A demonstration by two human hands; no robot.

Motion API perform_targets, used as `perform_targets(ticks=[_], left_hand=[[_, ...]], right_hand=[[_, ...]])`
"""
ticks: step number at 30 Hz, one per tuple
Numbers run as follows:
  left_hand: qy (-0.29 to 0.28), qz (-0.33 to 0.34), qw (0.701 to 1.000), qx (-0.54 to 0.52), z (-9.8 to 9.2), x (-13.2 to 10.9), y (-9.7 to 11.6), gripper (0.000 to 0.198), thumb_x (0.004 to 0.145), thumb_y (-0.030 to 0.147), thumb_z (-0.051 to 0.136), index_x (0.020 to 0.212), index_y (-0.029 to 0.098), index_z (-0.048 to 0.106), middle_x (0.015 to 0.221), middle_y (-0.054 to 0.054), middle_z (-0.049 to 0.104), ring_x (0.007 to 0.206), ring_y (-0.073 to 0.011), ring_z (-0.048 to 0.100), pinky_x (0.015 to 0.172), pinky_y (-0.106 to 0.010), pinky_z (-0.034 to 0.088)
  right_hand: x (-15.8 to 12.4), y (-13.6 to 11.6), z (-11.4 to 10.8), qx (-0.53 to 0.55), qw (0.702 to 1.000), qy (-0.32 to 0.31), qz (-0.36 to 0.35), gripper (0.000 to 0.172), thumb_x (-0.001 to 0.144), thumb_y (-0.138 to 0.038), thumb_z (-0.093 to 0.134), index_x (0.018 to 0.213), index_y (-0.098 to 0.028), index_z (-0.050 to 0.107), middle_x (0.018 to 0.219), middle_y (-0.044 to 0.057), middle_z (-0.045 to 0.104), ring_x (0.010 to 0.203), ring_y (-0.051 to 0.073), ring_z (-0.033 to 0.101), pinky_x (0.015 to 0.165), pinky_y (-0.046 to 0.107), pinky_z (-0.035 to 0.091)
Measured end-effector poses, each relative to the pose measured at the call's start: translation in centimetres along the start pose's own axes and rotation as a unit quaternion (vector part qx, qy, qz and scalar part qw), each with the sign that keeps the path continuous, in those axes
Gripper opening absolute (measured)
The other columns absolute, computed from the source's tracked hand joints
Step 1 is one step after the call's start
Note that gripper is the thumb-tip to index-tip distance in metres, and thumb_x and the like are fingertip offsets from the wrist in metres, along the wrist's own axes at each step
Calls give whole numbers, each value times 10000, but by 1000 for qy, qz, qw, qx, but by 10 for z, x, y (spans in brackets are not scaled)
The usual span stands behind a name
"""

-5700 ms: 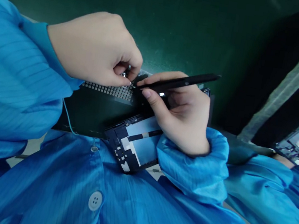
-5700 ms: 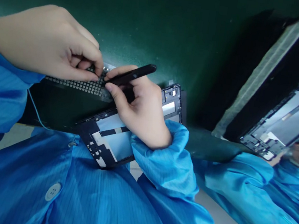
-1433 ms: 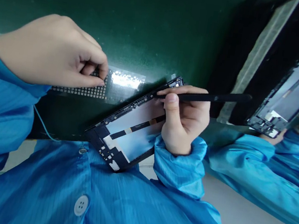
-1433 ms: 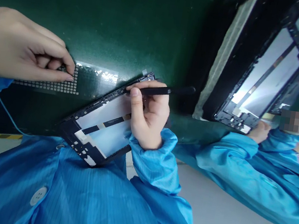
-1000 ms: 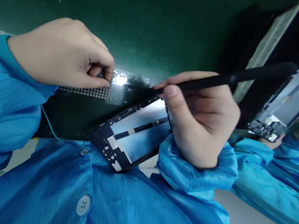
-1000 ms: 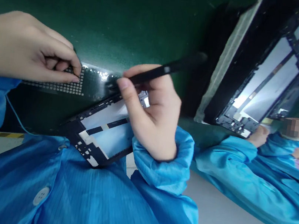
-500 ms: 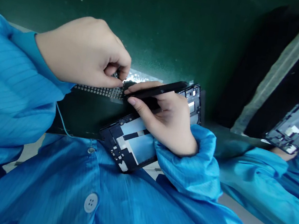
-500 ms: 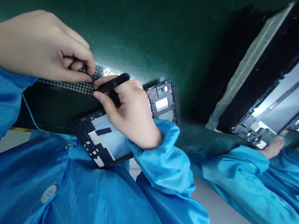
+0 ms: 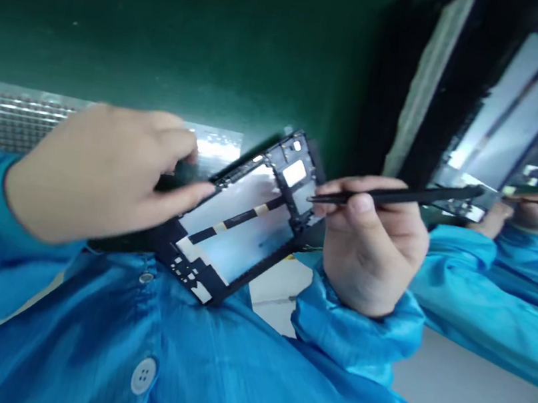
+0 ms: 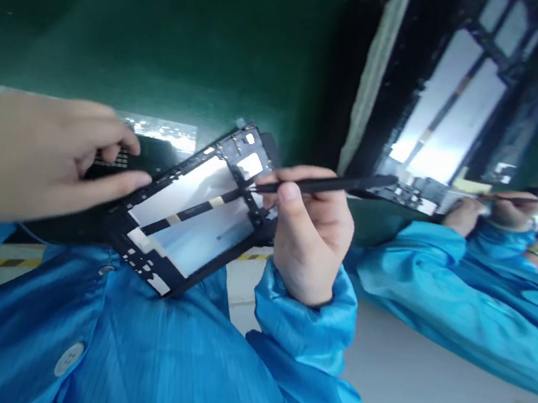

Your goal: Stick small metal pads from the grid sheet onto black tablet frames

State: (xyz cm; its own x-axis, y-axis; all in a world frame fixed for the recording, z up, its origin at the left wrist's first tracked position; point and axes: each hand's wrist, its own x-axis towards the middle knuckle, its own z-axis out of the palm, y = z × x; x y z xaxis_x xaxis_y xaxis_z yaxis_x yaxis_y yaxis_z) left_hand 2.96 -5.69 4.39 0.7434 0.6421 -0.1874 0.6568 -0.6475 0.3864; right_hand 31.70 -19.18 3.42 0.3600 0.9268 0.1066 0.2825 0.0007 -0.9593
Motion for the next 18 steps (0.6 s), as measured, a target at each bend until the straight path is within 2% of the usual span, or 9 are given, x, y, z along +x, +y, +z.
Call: perform_targets(ticks=[1,3,5,7,9,11,15,18], left_hand=[[-11,-8,999,38,6,-6,12,740,996,799,376,1117,198,790,1013,-133,740,696,-268,658,544,-381,449],[-38,-11,997,73,20,-14,33,776,973,835,465,1249,174,764,1178,-195,730,837,-343,733,531,-422,507],[-41,1,997,69,33,-19,46,754,917,816,614,1332,197,732,1261,-207,710,1029,-407,764,629,-456,621],[-21,16,998,61,42,-20,49,756,877,761,706,1385,202,696,1281,-211,699,1114,-432,753,700,-482,670],[-5,29,998,60,46,-20,47,788,885,710,727,1439,154,651,1294,-231,693,1113,-438,748,730,-507,681],[-2,38,998,58,46,-21,44,804,915,706,709,1456,118,619,1285,-242,696,1087,-433,751,744,-519,676],[-11,34,998,51,45,-23,40,781,926,742,666,1463,181,588,1321,-219,714,1087,-436,758,718,-519,648],[-11,30,998,45,45,-22,42,813,952,726,603,1515,141,558,1340,-253,707,1110,-468,750,753,-578,654]], right_hand=[[-11,5,-15,-6,999,31,7,147,1036,-419,832,1078,-280,807,958,27,844,794,202,788,690,351,668],[-31,16,-38,-32,997,64,13,141,1011,-388,859,1059,-267,804,926,22,838,774,188,778,680,322,654],[-46,28,-49,-71,995,70,16,143,1007,-383,863,1049,-266,792,922,17,840,771,179,781,698,312,665],[-56,37,-51,-92,993,66,14,137,1025,-381,844,1058,-265,778,934,17,839,783,172,789,720,305,682],[-59,44,-47,-85,994,68,6,128,1050,-376,814,1087,-263,767,967,23,844,824,171,809,750,302,698],[-59,47,-44,-69,995,66,-10,116,1058,-355,805,1107,-260,762,989,28,849,862,172,825,773,304,709],[-57,48,-43,-61,997,48,-18,74,1065,-262,792,1136,-255,775,1030,36,862,906,164,836,817,304,718],[-58,49,-44,-59,997,45,-20,93,1065,-233,786,1153,-259,776,1041,33,864,916,161,837,832,306,719]])
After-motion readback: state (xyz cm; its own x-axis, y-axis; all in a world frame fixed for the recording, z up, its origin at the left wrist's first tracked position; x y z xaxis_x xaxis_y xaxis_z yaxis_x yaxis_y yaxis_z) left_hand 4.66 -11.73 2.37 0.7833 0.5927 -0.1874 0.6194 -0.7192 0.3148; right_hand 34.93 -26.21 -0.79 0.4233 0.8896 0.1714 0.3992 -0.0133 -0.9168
